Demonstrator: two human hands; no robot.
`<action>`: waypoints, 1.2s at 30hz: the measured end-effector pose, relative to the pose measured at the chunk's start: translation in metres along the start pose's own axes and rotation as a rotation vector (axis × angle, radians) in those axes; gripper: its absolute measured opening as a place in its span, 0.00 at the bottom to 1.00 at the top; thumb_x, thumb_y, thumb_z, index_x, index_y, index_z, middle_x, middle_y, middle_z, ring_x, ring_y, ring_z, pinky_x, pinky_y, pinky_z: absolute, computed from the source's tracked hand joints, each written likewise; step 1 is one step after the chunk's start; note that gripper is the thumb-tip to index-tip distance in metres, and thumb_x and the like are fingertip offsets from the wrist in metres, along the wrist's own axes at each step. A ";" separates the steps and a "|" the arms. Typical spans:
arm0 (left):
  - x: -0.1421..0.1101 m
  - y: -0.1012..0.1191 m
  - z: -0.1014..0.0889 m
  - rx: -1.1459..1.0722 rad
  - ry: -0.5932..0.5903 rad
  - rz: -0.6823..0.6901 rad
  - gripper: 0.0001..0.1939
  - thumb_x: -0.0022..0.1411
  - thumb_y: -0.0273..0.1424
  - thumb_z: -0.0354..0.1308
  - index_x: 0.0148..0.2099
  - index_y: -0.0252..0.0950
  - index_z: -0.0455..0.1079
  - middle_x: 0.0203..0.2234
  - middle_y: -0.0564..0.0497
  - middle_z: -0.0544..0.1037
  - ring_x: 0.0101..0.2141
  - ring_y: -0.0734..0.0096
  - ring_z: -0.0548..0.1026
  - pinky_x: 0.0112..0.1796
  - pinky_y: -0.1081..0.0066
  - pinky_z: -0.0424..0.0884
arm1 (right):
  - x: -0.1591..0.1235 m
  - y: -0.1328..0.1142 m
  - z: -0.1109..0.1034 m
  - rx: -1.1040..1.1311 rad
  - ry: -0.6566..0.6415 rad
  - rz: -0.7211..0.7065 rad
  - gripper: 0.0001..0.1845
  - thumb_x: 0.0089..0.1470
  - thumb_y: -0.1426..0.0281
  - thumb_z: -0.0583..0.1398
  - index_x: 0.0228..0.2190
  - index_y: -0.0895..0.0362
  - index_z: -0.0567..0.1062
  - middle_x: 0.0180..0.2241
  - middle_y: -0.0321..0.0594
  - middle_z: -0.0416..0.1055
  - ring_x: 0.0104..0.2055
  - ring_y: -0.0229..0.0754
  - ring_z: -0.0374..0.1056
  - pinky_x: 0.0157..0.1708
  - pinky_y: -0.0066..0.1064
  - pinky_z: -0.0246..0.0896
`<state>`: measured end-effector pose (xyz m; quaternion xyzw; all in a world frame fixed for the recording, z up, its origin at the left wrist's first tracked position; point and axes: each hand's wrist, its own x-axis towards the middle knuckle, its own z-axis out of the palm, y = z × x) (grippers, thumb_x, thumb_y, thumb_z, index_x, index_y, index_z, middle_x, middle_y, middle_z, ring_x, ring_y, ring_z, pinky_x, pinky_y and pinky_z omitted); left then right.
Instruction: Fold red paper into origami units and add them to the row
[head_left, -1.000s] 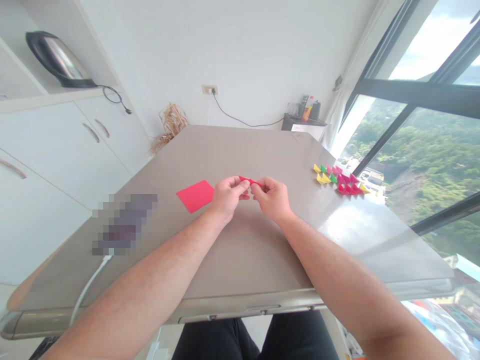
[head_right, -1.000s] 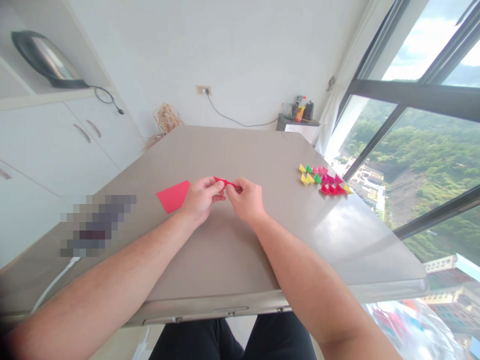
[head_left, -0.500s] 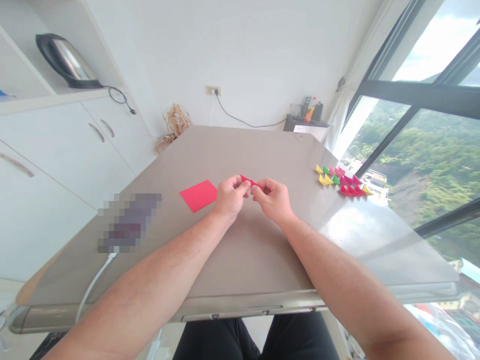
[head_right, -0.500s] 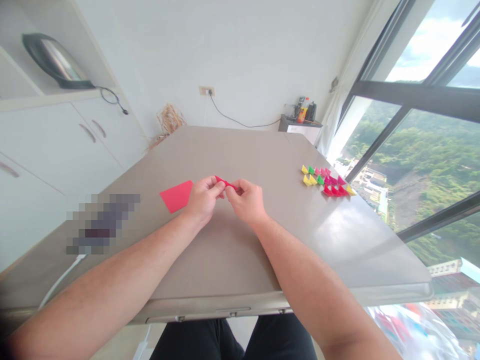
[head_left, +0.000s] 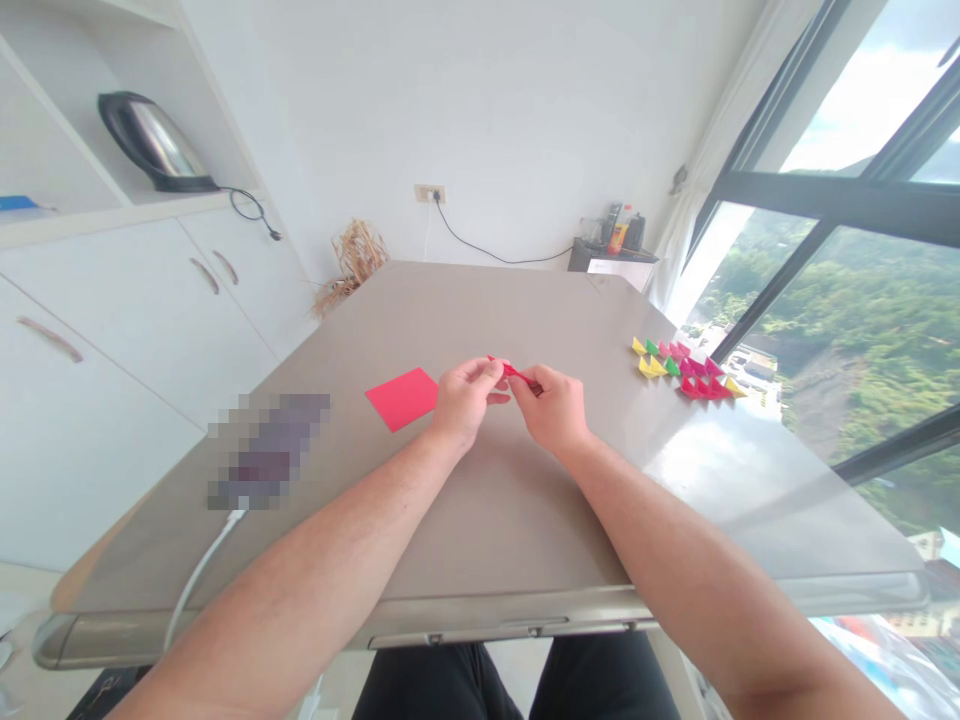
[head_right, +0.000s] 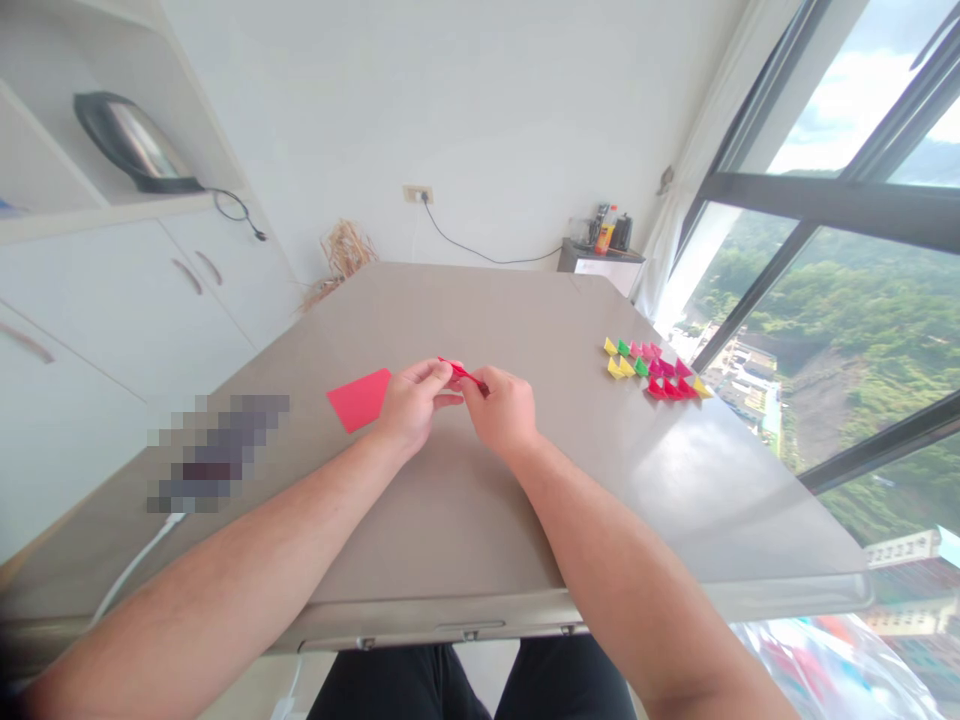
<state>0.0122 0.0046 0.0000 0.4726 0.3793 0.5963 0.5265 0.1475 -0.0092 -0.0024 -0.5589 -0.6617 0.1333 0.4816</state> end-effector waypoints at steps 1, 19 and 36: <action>0.000 0.001 0.000 -0.024 0.010 -0.019 0.16 0.55 0.43 0.67 0.36 0.34 0.78 0.34 0.47 0.80 0.35 0.67 0.78 0.36 0.66 0.77 | 0.000 0.002 0.001 -0.035 0.009 -0.025 0.11 0.56 0.65 0.59 0.25 0.53 0.76 0.24 0.35 0.75 0.26 0.38 0.66 0.30 0.30 0.59; 0.003 -0.008 -0.008 0.207 0.001 0.090 0.21 0.58 0.43 0.68 0.50 0.36 0.80 0.36 0.45 0.84 0.36 0.61 0.82 0.42 0.62 0.79 | 0.002 0.009 0.002 0.126 0.043 -0.185 0.07 0.56 0.67 0.62 0.29 0.52 0.80 0.35 0.39 0.75 0.35 0.38 0.71 0.36 0.33 0.70; 0.002 -0.007 -0.010 0.417 -0.037 0.150 0.14 0.60 0.36 0.65 0.48 0.41 0.82 0.36 0.47 0.85 0.41 0.57 0.83 0.49 0.59 0.76 | 0.002 0.005 -0.001 -0.321 -0.019 -0.212 0.11 0.59 0.69 0.58 0.27 0.52 0.79 0.31 0.39 0.73 0.29 0.38 0.64 0.30 0.31 0.54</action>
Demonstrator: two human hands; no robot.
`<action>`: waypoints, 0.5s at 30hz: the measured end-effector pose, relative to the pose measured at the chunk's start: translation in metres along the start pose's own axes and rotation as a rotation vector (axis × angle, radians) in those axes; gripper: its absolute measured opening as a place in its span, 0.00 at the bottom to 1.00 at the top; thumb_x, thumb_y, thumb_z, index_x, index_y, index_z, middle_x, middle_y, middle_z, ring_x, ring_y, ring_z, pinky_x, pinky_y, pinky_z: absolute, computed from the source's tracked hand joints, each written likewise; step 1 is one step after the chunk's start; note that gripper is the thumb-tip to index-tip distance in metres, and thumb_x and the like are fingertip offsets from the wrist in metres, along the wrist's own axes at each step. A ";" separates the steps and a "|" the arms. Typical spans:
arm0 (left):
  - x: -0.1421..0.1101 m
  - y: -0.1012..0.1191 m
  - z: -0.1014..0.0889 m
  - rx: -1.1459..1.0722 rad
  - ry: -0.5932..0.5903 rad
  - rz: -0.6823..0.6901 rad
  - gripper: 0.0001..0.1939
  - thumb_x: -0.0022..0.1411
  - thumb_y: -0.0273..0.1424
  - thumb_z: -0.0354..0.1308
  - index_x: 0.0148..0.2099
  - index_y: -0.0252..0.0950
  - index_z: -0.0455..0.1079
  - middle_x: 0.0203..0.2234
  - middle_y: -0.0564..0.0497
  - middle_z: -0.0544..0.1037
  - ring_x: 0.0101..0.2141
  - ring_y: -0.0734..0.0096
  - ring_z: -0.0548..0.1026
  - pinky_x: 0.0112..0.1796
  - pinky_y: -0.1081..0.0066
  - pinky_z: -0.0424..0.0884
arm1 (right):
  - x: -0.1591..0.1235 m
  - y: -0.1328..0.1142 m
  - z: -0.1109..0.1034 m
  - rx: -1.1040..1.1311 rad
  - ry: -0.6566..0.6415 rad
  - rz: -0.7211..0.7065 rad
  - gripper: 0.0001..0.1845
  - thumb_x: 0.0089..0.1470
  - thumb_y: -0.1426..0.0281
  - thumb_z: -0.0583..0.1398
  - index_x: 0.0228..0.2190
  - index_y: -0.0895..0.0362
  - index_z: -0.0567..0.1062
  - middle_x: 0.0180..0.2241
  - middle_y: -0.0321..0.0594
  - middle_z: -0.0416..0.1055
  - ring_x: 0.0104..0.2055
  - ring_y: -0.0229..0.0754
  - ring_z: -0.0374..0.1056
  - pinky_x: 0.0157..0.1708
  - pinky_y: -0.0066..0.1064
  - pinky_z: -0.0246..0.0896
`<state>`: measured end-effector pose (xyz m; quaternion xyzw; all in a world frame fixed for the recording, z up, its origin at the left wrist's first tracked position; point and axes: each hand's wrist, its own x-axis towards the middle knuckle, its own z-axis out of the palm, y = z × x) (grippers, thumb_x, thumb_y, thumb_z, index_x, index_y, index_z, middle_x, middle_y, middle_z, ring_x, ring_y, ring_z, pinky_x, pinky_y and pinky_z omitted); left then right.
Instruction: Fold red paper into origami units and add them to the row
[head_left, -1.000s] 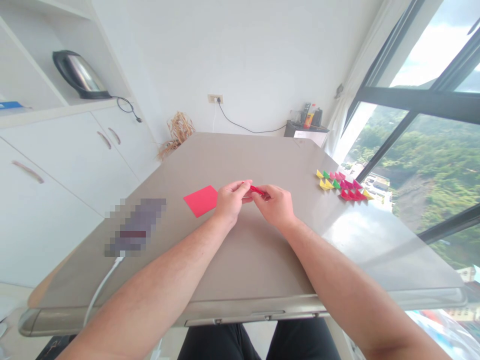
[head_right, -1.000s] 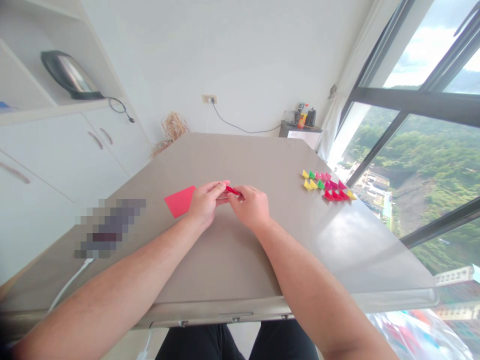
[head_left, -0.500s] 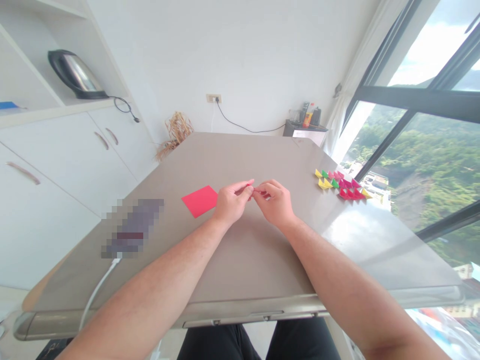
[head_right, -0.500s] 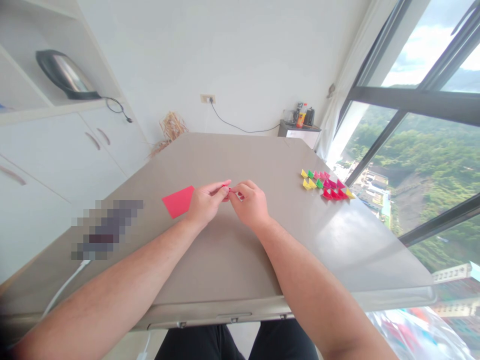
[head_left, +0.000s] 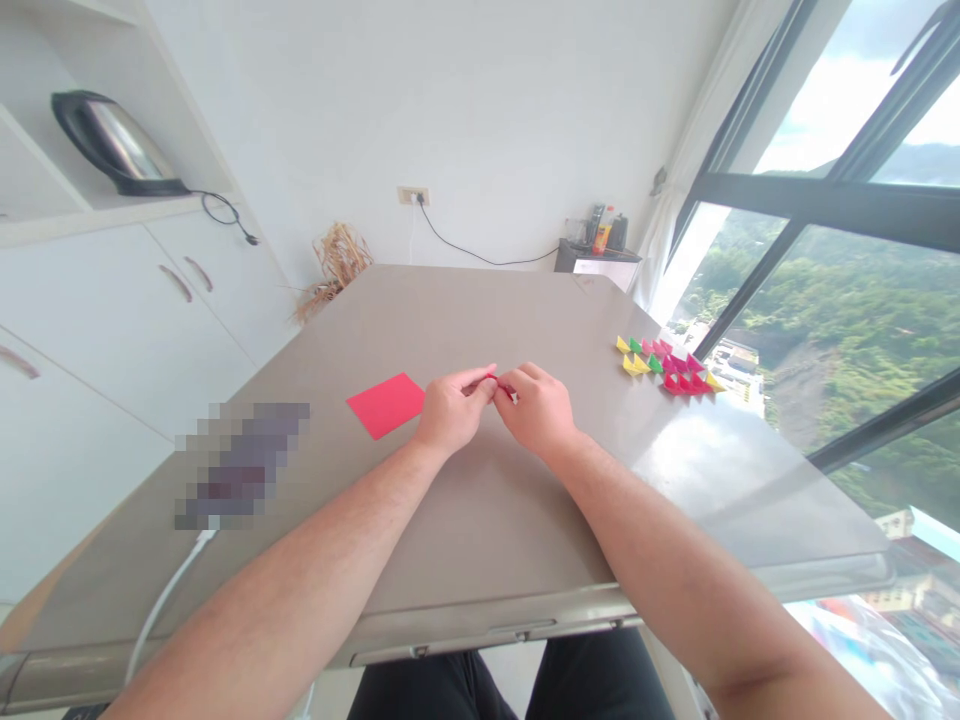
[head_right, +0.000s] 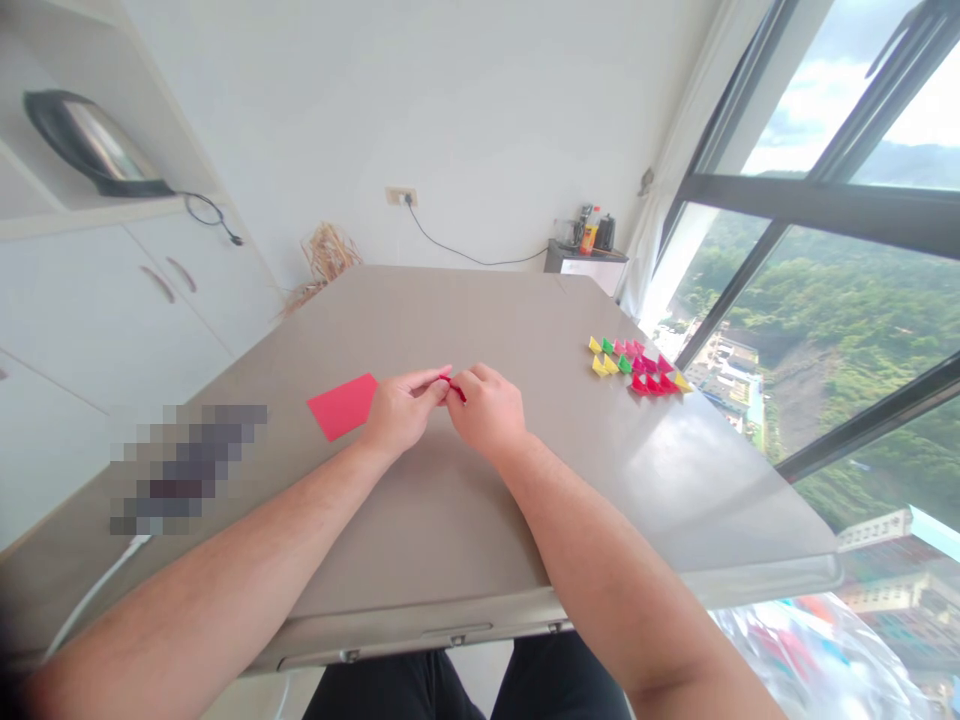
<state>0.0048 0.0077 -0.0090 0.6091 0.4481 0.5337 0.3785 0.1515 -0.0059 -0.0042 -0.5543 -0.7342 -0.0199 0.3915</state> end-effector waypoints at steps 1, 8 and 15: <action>0.000 0.000 0.000 -0.001 -0.004 -0.007 0.14 0.60 0.36 0.65 0.48 0.41 0.82 0.36 0.47 0.85 0.40 0.57 0.83 0.48 0.59 0.76 | 0.000 0.000 0.000 0.000 -0.014 0.013 0.11 0.59 0.69 0.58 0.27 0.52 0.79 0.30 0.38 0.73 0.28 0.38 0.64 0.30 0.31 0.54; 0.002 -0.004 0.003 -0.091 -0.032 -0.078 0.16 0.59 0.38 0.66 0.48 0.38 0.81 0.37 0.45 0.85 0.38 0.58 0.83 0.46 0.58 0.78 | 0.002 0.000 0.000 0.030 -0.060 0.074 0.13 0.59 0.68 0.58 0.25 0.52 0.78 0.28 0.38 0.73 0.27 0.38 0.63 0.30 0.31 0.54; 0.011 -0.002 -0.003 -0.412 0.062 -0.238 0.18 0.54 0.38 0.70 0.44 0.31 0.80 0.35 0.43 0.83 0.37 0.63 0.82 0.45 0.60 0.78 | -0.001 0.002 0.001 0.090 0.008 -0.009 0.08 0.58 0.68 0.60 0.35 0.52 0.81 0.33 0.37 0.73 0.28 0.36 0.64 0.32 0.29 0.58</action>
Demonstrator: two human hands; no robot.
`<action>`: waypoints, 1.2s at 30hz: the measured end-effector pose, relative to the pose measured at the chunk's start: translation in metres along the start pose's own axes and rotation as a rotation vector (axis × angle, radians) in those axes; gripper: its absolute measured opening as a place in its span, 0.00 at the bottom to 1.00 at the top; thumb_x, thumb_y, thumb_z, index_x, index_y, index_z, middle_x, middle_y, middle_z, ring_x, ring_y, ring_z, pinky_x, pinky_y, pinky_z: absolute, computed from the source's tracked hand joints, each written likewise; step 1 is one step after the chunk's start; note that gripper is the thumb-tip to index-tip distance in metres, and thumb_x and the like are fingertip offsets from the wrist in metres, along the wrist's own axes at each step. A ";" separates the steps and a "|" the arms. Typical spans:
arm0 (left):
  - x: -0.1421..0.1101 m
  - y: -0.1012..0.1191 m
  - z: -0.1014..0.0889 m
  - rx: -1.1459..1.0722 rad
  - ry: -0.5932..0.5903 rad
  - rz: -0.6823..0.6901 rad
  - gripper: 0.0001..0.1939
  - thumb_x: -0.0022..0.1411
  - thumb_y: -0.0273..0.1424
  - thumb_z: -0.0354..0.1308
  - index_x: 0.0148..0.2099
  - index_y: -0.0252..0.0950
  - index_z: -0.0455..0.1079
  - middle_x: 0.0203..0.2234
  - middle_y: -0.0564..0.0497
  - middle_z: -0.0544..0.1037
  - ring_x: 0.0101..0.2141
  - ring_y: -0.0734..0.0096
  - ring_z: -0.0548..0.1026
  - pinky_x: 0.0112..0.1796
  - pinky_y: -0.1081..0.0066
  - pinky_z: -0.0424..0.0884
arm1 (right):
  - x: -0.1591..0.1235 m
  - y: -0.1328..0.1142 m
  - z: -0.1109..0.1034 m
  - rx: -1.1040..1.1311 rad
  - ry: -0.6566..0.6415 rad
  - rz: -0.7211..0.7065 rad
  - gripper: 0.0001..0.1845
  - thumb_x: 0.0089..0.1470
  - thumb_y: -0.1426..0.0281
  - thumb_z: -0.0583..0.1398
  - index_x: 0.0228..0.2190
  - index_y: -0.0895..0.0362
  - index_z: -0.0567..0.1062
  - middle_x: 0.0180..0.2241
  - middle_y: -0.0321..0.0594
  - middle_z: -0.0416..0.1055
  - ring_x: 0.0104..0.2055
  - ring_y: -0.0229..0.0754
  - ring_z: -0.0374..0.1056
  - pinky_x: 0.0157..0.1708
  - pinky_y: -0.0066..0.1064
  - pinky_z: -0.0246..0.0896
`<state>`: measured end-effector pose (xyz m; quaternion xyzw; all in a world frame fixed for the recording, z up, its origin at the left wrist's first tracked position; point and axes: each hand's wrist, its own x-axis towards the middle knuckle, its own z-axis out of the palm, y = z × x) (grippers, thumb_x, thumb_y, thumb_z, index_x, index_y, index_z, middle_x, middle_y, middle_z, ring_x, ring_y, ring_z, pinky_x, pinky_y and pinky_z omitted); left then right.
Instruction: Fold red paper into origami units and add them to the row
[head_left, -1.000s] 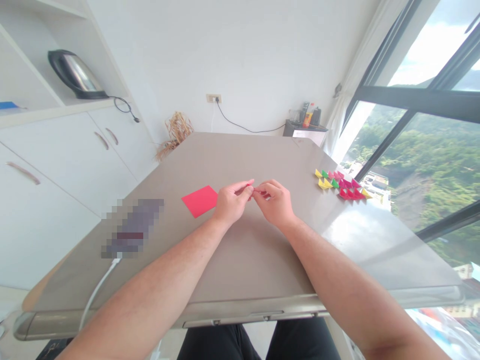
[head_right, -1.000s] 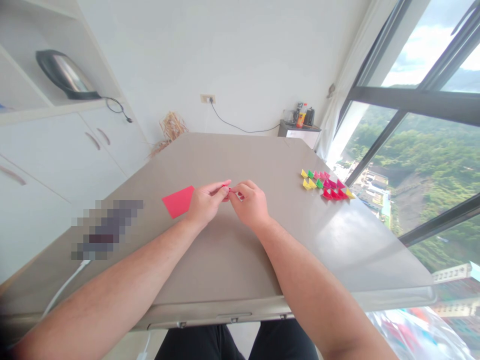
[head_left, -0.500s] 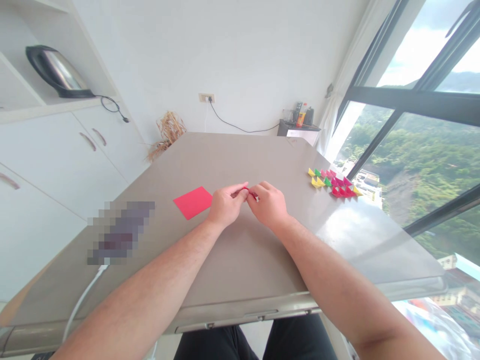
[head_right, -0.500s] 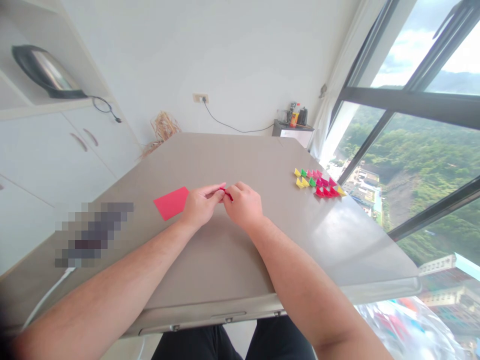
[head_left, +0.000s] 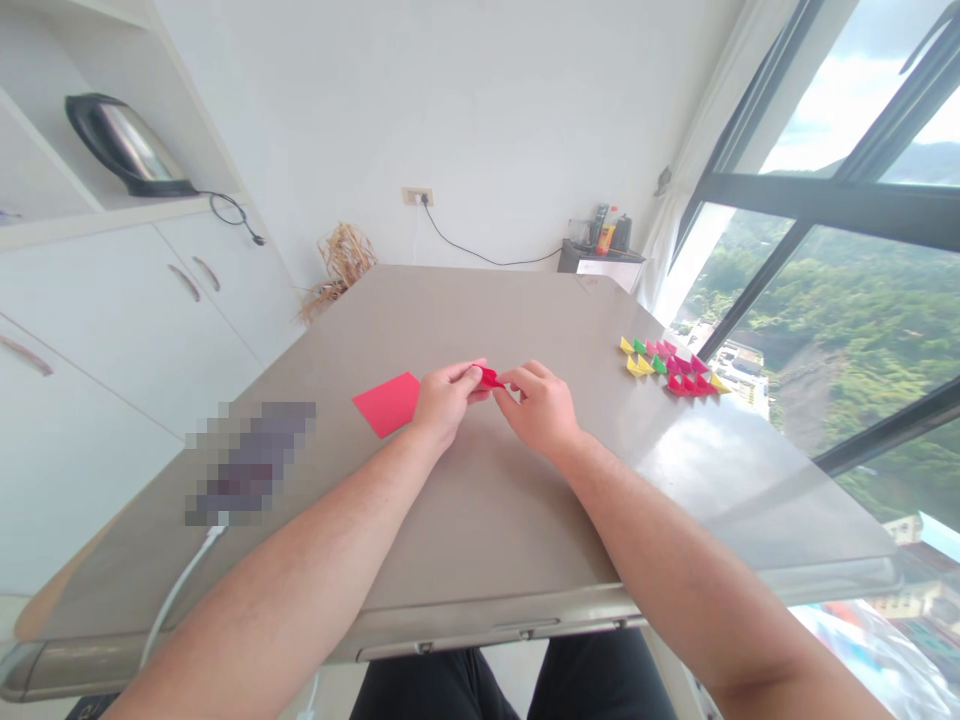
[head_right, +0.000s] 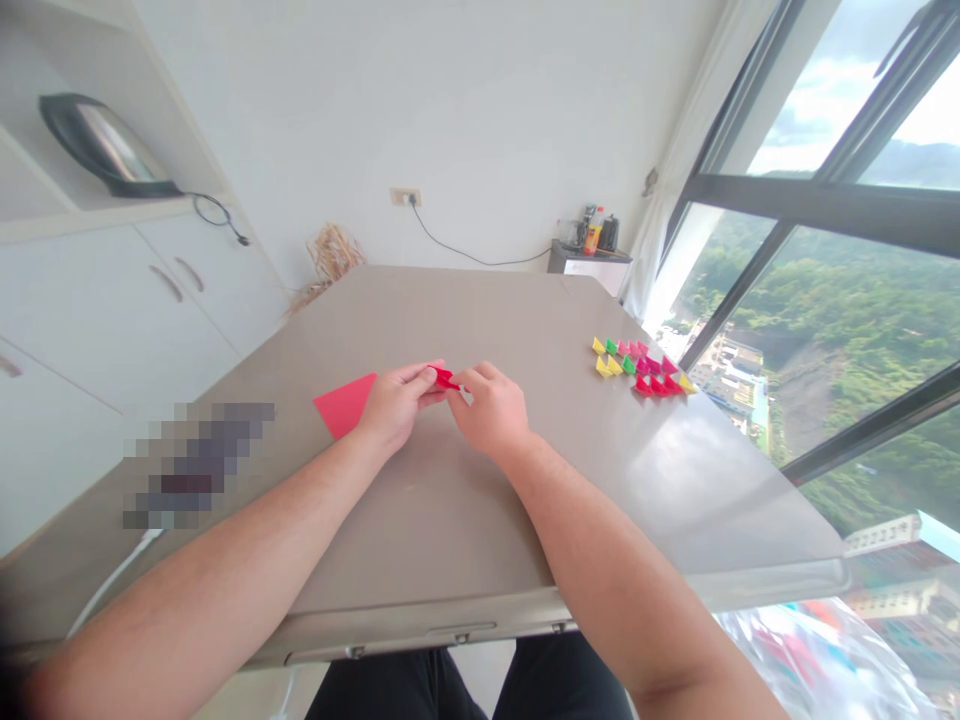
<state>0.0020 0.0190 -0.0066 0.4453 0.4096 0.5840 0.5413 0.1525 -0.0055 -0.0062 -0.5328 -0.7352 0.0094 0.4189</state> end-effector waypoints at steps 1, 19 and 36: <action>0.001 0.001 -0.002 -0.015 0.006 -0.014 0.17 0.55 0.37 0.69 0.44 0.31 0.79 0.34 0.44 0.83 0.36 0.64 0.81 0.44 0.60 0.78 | 0.000 0.001 0.000 -0.003 0.003 -0.026 0.08 0.58 0.68 0.60 0.35 0.51 0.81 0.34 0.37 0.74 0.28 0.36 0.65 0.32 0.29 0.58; 0.009 -0.008 -0.006 0.394 -0.156 -0.123 0.23 0.60 0.40 0.63 0.53 0.31 0.76 0.42 0.42 0.82 0.33 0.68 0.80 0.38 0.66 0.77 | 0.028 0.026 -0.031 -0.098 0.125 0.028 0.11 0.57 0.75 0.58 0.28 0.53 0.79 0.29 0.36 0.75 0.30 0.37 0.67 0.34 0.27 0.59; 0.009 -0.007 -0.006 1.028 -0.369 0.115 0.21 0.61 0.43 0.54 0.49 0.40 0.80 0.43 0.48 0.84 0.47 0.57 0.80 0.48 0.63 0.72 | -0.033 0.180 -0.141 -0.335 0.144 0.631 0.09 0.50 0.72 0.57 0.23 0.54 0.76 0.25 0.37 0.75 0.32 0.42 0.67 0.33 0.31 0.56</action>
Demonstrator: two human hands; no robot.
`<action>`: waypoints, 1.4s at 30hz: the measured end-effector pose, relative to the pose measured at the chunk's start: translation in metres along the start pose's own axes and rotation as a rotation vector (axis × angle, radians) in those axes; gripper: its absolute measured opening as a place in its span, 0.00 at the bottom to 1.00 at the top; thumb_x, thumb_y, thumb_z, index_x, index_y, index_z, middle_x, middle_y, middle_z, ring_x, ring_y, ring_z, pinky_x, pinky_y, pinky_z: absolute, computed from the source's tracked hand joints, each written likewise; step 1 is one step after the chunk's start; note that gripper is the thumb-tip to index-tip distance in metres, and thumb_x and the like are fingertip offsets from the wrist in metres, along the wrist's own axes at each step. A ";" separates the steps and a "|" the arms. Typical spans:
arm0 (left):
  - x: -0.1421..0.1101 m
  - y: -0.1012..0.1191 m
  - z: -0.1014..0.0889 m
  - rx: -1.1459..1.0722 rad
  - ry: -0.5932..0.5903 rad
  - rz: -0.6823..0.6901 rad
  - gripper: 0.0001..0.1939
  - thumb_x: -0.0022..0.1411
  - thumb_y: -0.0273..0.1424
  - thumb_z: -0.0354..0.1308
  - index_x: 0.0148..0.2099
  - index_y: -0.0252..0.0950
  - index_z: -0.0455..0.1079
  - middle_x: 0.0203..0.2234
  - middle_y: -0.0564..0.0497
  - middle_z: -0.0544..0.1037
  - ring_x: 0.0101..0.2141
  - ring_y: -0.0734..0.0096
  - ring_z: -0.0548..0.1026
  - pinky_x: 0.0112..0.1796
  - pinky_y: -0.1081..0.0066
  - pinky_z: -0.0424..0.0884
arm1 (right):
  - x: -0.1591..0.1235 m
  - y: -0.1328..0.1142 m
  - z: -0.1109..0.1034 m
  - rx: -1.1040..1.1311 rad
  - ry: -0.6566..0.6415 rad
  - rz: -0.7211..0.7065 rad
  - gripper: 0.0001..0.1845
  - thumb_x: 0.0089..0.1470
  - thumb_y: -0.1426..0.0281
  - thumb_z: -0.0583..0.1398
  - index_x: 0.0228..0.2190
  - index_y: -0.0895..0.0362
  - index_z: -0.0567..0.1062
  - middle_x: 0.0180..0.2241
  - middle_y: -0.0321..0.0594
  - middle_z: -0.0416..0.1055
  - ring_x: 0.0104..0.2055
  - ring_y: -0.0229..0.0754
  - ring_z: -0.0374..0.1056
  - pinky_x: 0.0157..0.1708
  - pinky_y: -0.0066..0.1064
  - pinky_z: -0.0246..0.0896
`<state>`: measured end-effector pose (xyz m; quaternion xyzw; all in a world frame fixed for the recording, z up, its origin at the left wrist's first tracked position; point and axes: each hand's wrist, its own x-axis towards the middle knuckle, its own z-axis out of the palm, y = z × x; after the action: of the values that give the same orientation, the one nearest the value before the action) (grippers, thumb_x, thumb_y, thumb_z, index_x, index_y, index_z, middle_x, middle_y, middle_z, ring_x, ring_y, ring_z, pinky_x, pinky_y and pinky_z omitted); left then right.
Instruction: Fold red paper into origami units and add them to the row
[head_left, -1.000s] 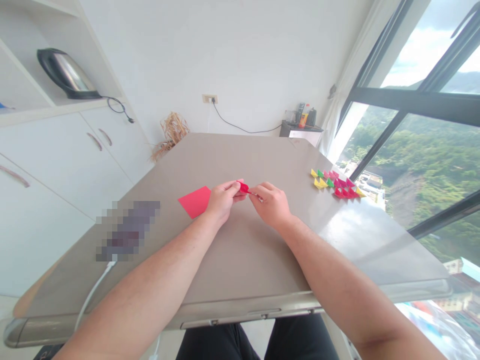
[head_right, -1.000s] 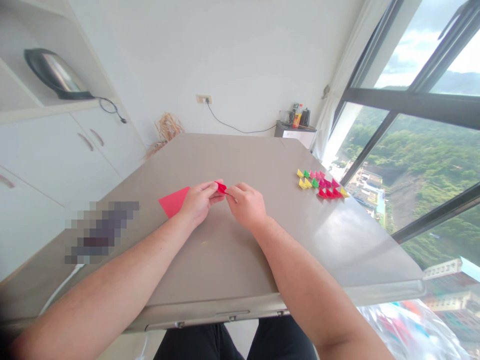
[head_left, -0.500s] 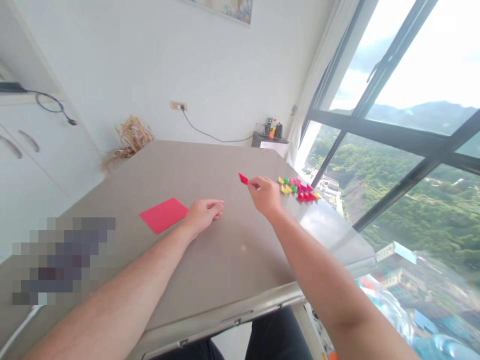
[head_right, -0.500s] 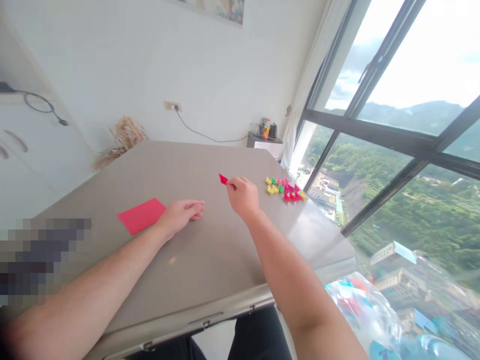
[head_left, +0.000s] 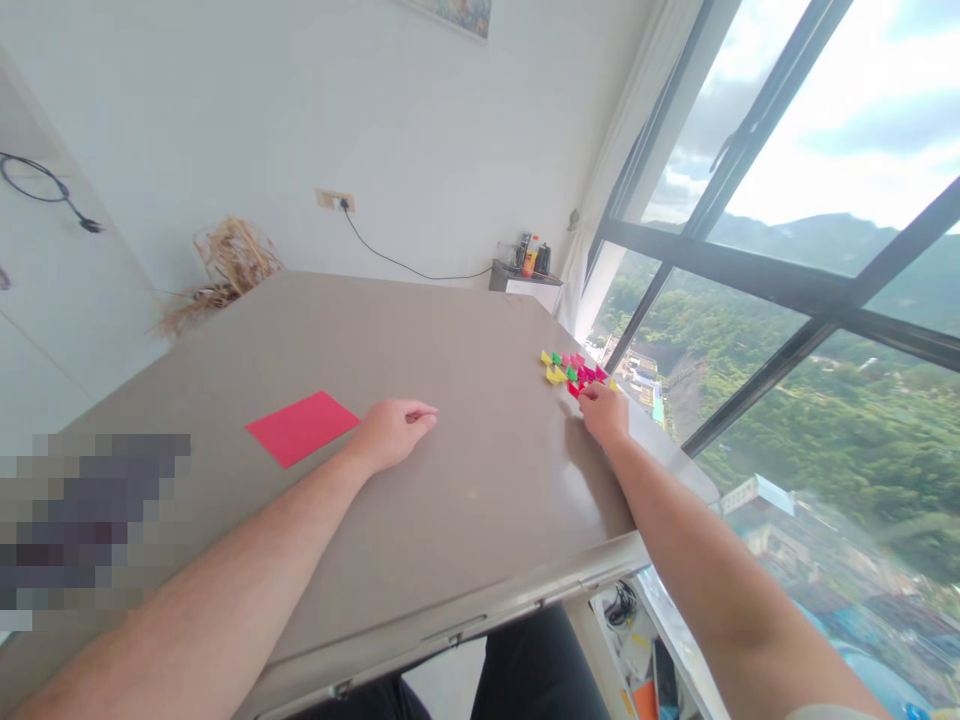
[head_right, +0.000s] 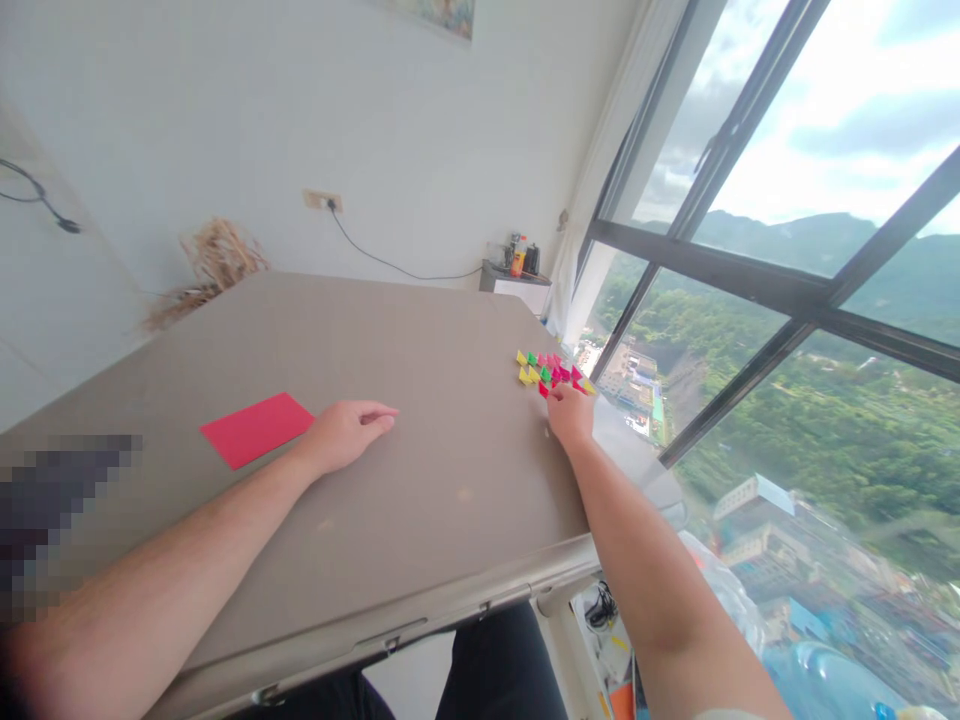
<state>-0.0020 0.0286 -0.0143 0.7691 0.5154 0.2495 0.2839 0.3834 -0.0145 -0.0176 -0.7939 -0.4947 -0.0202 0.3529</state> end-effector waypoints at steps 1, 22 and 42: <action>0.000 0.000 0.000 0.002 -0.001 -0.005 0.21 0.61 0.43 0.54 0.49 0.40 0.80 0.43 0.48 0.84 0.47 0.57 0.80 0.48 0.63 0.72 | 0.000 0.001 0.002 -0.011 0.000 -0.002 0.09 0.49 0.72 0.57 0.22 0.54 0.75 0.25 0.37 0.74 0.31 0.43 0.66 0.33 0.31 0.55; -0.002 0.000 -0.001 0.010 0.010 -0.003 0.20 0.61 0.44 0.55 0.48 0.41 0.81 0.43 0.48 0.84 0.46 0.56 0.80 0.48 0.64 0.73 | 0.006 0.009 0.013 -0.131 -0.038 -0.035 0.13 0.55 0.69 0.56 0.32 0.53 0.82 0.32 0.41 0.78 0.36 0.44 0.69 0.36 0.33 0.57; -0.003 0.002 -0.001 -0.012 -0.002 -0.002 0.20 0.62 0.43 0.56 0.49 0.40 0.80 0.43 0.47 0.84 0.46 0.57 0.80 0.49 0.64 0.72 | 0.002 0.004 0.010 -0.168 -0.039 -0.033 0.12 0.56 0.67 0.57 0.31 0.54 0.82 0.32 0.42 0.78 0.36 0.45 0.69 0.36 0.34 0.55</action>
<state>-0.0027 0.0252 -0.0129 0.7671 0.5145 0.2512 0.2894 0.3844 -0.0084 -0.0264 -0.8128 -0.5110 -0.0520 0.2747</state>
